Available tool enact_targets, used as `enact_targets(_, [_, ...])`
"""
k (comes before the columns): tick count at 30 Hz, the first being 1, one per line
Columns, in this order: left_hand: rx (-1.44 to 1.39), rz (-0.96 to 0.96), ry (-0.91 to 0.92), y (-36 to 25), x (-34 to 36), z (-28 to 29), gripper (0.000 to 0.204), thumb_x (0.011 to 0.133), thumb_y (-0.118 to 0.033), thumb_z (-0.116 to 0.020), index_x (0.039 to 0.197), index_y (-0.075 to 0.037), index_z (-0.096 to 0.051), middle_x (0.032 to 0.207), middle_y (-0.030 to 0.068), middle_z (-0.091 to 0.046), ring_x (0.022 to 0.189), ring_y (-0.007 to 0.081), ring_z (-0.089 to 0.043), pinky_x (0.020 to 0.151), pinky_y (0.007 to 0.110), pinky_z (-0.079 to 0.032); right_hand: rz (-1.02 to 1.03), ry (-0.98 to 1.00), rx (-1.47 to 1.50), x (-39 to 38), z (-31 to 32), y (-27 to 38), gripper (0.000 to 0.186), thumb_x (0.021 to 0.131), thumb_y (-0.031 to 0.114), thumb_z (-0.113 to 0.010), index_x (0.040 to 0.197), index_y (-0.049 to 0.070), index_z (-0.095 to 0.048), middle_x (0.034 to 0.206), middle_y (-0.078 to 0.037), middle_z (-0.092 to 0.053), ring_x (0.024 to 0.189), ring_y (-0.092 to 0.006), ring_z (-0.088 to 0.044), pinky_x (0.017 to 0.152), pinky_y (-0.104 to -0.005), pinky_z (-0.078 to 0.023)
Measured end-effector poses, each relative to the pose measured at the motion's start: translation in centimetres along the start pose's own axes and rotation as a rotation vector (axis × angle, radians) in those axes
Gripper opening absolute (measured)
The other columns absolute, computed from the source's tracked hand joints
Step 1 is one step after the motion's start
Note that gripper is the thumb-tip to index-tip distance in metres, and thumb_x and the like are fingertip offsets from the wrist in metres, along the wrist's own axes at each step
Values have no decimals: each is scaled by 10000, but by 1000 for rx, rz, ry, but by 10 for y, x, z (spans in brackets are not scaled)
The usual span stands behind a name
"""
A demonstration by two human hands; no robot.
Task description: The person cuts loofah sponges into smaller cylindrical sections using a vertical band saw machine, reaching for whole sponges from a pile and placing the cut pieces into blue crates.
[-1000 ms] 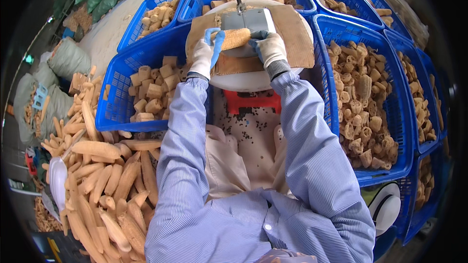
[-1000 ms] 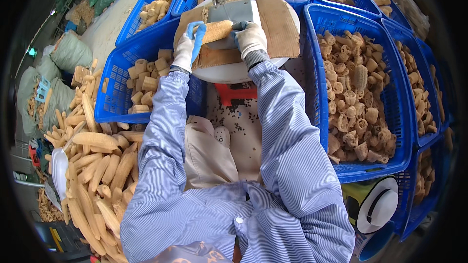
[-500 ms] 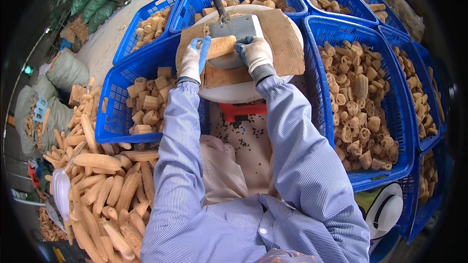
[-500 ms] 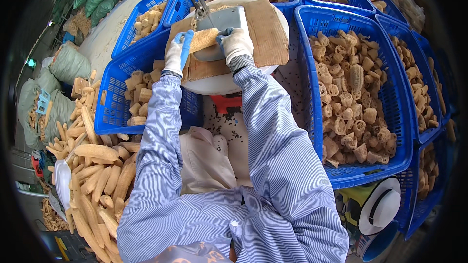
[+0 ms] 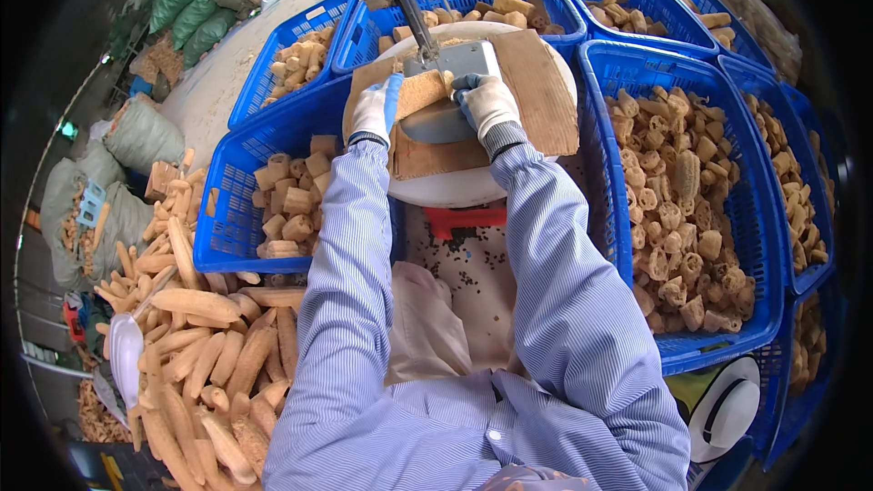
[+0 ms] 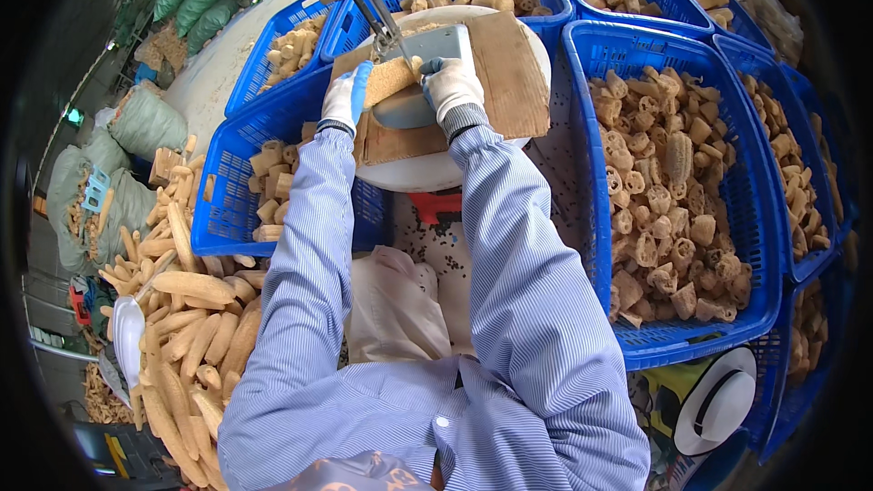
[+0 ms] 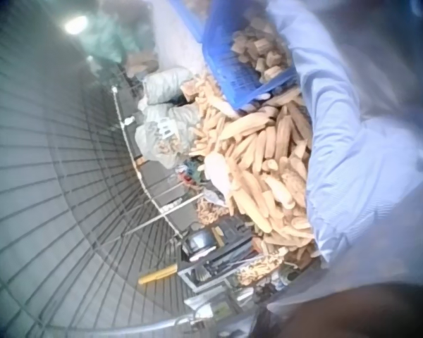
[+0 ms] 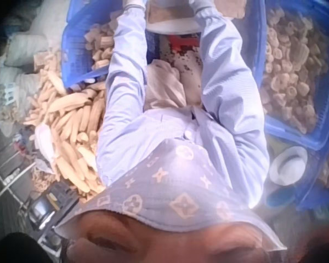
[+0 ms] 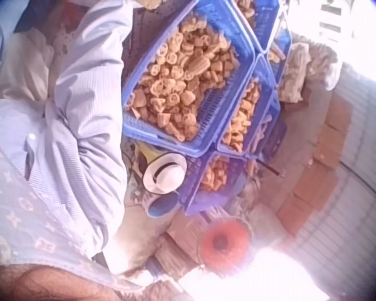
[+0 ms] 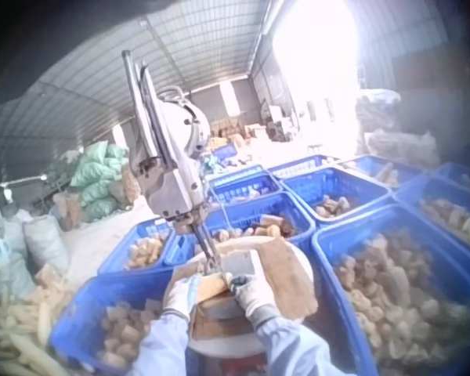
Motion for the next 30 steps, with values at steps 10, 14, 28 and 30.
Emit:
enact_targets(10, [-544, 373, -106, 20, -42, 5, 655, 887, -603, -533, 1138, -8, -646, 1101, 192, -687, 1047, 356, -640, 913, 421, -461, 145, 127, 23, -27, 5, 20, 303, 832, 251, -778, 1038, 35, -726, 813, -72, -705, 735, -154, -652, 717, -291, -527])
enact_targets(14, [-788, 432, -117, -27, -117, 24, 560, 953, -579, -511, 1133, -68, -652, 1059, 96, -696, 969, 184, -658, 801, 284, -500, 147, 242, 426, -60, 23, 17, 378, 792, 321, -837, 920, -6, -698, 817, -87, -707, 753, -140, -675, 694, -275, -541])
enact_targets(28, [-1834, 426, 750, -165, -222, -31, 504, 1038, -376, -339, 1270, 18, -549, 1048, 213, -676, 745, 255, -669, 522, 250, -549, -19, -260, -779, -252, 295, -147, 395, 794, 179, -778, 1178, 143, -695, 1248, -71, -654, 1194, -279, -580, 1012, -381, -473])
enact_targets(30, [-1790, 480, 710, -178, -230, -31, 457, 1047, -352, -334, 1255, -12, -557, 1002, 186, -690, 721, 235, -687, 535, 246, -546, 30, -248, -860, -276, 311, -140, 388, 795, 190, -778, 1172, 193, -691, 1304, -54, -618, 1179, -297, -580, 1010, -379, -479])
Point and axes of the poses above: each hand's wrist, its own x-axis towards the middle knuckle, its own z-axis out of the back of the hand, y = z × x, the point moved 7 cm from there along x, towards the middle knuckle
